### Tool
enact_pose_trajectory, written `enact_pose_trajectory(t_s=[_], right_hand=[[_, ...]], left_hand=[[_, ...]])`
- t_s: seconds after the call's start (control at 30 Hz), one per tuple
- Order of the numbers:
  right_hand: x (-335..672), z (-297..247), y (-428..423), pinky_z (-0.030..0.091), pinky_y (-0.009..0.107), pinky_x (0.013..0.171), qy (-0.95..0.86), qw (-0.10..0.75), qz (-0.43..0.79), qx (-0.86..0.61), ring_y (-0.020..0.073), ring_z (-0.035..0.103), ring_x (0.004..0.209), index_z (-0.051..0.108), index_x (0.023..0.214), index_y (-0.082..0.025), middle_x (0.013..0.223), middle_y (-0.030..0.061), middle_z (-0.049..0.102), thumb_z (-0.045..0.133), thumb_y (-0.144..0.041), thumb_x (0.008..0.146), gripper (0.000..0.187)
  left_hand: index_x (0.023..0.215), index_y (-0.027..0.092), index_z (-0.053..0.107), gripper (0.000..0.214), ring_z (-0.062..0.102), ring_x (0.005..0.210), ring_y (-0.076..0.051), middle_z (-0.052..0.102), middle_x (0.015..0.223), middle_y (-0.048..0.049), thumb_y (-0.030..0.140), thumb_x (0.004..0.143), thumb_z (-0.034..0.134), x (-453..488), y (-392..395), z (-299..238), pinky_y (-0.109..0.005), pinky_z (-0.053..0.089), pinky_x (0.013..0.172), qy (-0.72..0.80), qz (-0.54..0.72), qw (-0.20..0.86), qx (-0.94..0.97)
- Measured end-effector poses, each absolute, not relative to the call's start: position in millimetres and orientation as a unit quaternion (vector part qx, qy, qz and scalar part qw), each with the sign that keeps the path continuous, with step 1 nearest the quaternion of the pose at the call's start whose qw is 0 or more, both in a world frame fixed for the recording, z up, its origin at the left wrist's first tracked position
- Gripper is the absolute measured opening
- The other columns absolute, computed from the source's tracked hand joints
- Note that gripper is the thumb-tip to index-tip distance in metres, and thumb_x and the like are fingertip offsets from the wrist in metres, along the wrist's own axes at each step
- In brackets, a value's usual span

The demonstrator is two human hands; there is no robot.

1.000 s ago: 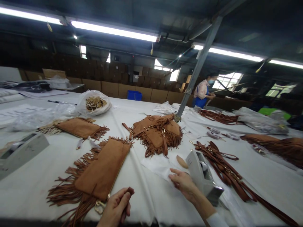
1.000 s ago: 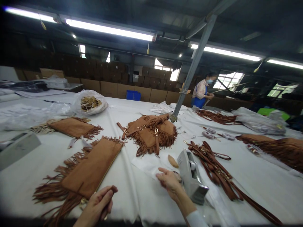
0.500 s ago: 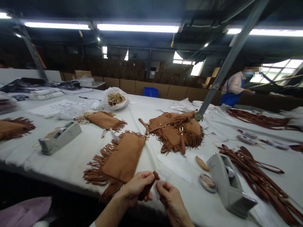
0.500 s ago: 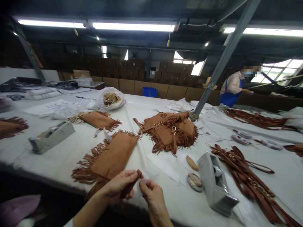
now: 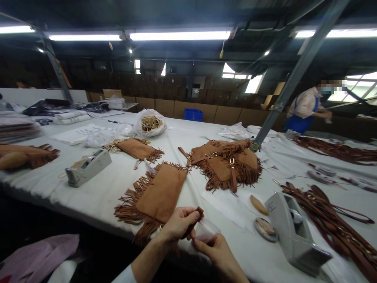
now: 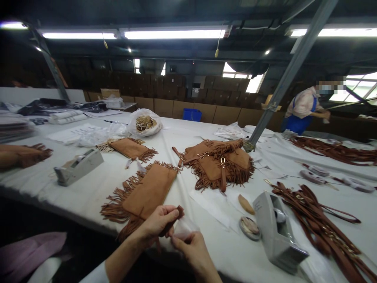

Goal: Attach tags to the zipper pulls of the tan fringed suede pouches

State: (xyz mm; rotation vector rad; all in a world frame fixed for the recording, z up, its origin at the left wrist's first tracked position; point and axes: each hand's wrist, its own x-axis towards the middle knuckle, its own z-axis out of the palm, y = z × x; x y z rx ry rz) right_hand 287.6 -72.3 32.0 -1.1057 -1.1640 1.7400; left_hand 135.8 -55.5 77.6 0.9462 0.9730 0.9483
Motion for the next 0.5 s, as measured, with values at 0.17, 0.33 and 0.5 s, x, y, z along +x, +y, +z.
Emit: enact_pose_trajectory(t_s=[0.17, 0.33, 0.5], right_hand=[[289.4, 39.3, -69.2, 0.045, 0.027, 0.063, -0.220, 0.466, 0.693, -0.505, 0.0159, 0.058, 0.065, 0.068, 0.070, -0.019, 0.067, -0.0002, 0.066, 0.088, -0.039, 0.048, 0.036], [290.8, 54.0, -62.6, 0.046, 0.026, 0.068, -0.112, 0.510, 0.724, -0.449, 0.0147, 0.061, 0.072, 0.065, 0.068, -0.019, 0.073, -0.0003, 0.069, 0.088, -0.034, 0.051, 0.032], [287.3, 57.2, -64.3, 0.045, 0.025, 0.068, -0.130, 0.514, 0.729, -0.433, 0.0146, 0.061, 0.073, 0.066, 0.068, -0.018, 0.074, 0.0006, 0.070, 0.089, -0.034, 0.052, 0.032]], left_hand=[[0.078, 0.011, 0.063, 0.048, 0.044, 0.032, -0.004, 0.060, 0.056, 0.0015, 0.059, 0.072, 0.061, 128.7, -62.5, 74.3, -0.016, 0.027, 0.033, 0.447, 0.463, 0.619, 0.451], [0.073, 0.013, 0.062, 0.039, 0.041, 0.029, -0.005, 0.055, 0.052, 0.0036, 0.050, 0.080, 0.053, 130.3, -81.6, 67.6, -0.016, 0.027, 0.029, 0.496, 0.417, 0.577, 0.496], [0.064, 0.013, 0.061, 0.033, 0.040, 0.029, -0.005, 0.053, 0.047, 0.0035, 0.040, 0.081, 0.051, 134.0, -93.0, 65.0, -0.016, 0.024, 0.031, 0.527, 0.410, 0.528, 0.524]])
